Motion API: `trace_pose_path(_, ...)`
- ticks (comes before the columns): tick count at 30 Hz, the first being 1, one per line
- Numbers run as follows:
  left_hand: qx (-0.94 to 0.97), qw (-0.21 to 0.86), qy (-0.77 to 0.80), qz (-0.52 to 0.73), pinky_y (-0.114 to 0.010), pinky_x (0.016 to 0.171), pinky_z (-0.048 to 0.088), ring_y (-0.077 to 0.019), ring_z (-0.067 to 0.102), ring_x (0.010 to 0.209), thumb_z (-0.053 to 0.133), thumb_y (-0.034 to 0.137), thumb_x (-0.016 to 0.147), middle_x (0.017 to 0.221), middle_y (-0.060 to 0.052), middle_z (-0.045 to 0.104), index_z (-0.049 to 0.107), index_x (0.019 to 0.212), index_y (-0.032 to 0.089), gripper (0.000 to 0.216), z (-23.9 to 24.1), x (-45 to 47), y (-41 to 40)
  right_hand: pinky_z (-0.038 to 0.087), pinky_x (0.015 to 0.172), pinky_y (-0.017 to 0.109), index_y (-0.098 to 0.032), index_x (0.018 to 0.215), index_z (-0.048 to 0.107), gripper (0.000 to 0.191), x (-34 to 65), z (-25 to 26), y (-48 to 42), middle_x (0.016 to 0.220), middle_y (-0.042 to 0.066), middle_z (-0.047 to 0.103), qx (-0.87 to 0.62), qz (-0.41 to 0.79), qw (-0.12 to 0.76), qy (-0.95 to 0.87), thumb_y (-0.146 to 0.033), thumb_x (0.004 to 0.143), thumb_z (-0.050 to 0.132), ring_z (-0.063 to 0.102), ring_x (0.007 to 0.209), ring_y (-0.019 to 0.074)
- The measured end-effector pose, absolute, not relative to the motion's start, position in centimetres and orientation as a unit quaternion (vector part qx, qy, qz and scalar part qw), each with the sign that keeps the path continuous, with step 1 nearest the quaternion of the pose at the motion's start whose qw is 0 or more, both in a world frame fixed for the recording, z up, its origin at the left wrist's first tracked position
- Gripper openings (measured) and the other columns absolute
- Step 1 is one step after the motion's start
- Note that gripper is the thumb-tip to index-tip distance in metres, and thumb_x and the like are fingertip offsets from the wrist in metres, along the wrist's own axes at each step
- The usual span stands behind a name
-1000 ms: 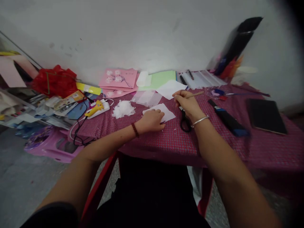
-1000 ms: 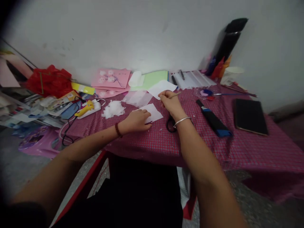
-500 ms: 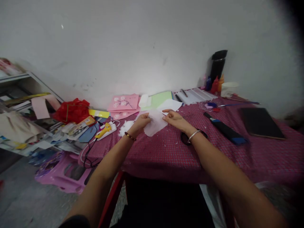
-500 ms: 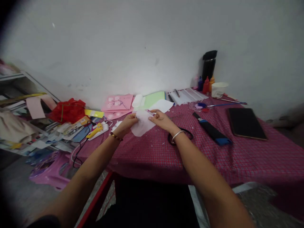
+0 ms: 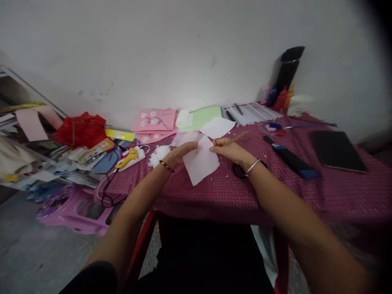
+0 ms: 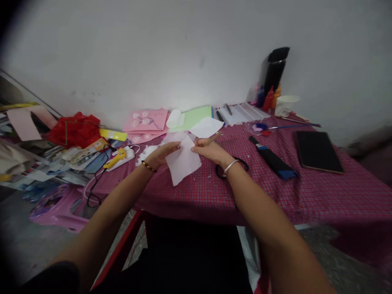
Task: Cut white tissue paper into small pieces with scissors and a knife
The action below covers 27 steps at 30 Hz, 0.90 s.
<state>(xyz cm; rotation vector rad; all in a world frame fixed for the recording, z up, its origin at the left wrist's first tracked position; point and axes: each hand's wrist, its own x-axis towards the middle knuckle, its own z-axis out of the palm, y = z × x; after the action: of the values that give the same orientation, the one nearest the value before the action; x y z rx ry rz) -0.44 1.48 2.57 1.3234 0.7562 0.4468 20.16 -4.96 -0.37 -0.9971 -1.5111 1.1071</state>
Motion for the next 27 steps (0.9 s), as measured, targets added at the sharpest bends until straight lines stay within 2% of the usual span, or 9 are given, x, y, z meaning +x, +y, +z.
trace_pose_path(3,0.625,0.677,0.346,0.178,-0.026,0.056,0.047,-0.0136,0.061,0.060,0.078,0.039,0.069,0.074,-0.008,0.069,0.069,0.083,0.013,0.031,2.5,-1.0,1.7,0.027,0.050,0.027,-0.022,0.055,0.049,0.027,19.9,-0.9,-4.8,0.051,-0.006,0.043,-0.429,0.446,0.451,-0.643,-0.030,0.070,0.071,0.037,0.051,0.0107)
trace_pose_path(8,0.665,0.616,0.347,0.240,-0.022,0.051,0.039,-0.0080,0.053,0.052,0.073,0.021,0.070,0.066,0.000,0.064,0.068,0.076,0.016,0.010,1.9,-0.9,1.0,0.027,0.051,0.028,-0.022,0.055,0.051,0.026,18.9,-1.5,-5.0,0.053,-0.005,0.045,-0.461,0.416,0.408,-0.669,-0.028,0.072,0.069,0.037,0.052,0.0107)
trace_pose_path(12,0.665,0.625,0.309,0.267,-0.020,0.047,0.033,-0.0057,0.048,0.049,0.067,0.017,0.073,0.066,0.001,0.064,0.072,0.080,0.018,0.009,0.7,-1.5,0.9,0.032,0.053,0.028,-0.021,0.056,0.057,0.022,18.4,-1.7,-5.4,0.057,-0.004,0.051,-0.478,0.406,0.364,-0.688,-0.028,0.072,0.070,0.043,0.054,0.0114)
trace_pose_path(16,0.629,0.669,0.285,0.277,-0.020,0.047,0.032,-0.0061,0.050,0.048,0.065,0.014,0.073,0.066,0.001,0.065,0.073,0.080,0.017,0.011,-0.5,-2.4,1.3,0.034,0.054,0.028,-0.020,0.064,0.059,0.018,18.2,-1.2,-5.9,0.062,-0.003,0.052,-0.499,0.402,0.319,-0.699,-0.032,0.075,0.068,0.044,0.056,0.0118)
trace_pose_path(21,0.614,0.700,0.251,0.266,-0.021,0.051,0.038,-0.0083,0.056,0.053,0.068,0.015,0.076,0.067,-0.001,0.068,0.072,0.081,0.016,0.007,-0.8,-2.8,1.4,0.040,0.059,0.030,-0.022,0.083,0.065,0.013,17.3,0.7,-5.7,0.082,0.001,0.059,-0.514,0.371,0.374,-0.677,-0.034,0.079,0.067,0.050,0.065,0.0135)
trace_pose_path(23,0.618,0.700,0.240,0.266,-0.023,0.052,0.039,-0.0093,0.056,0.053,0.069,0.017,0.076,0.066,-0.002,0.067,0.071,0.075,0.015,0.003,-0.9,-2.8,1.4,0.041,0.060,0.030,-0.023,0.079,0.063,0.008,16.5,1.4,-5.3,0.079,0.002,0.058,-0.528,0.332,0.371,-0.688,-0.031,0.080,0.066,0.050,0.067,0.0147)
trace_pose_path(27,0.633,0.686,0.236,0.270,-0.024,0.049,0.037,-0.0099,0.053,0.049,0.072,0.026,0.080,0.060,-0.004,0.063,0.068,0.064,0.015,0.020,-1.6,-2.7,1.4,0.040,0.061,0.031,-0.023,0.072,0.059,0.010,15.3,1.7,-4.2,0.071,0.000,0.053,-0.541,0.270,0.354,-0.714,-0.028,0.081,0.062,0.047,0.065,0.0149)
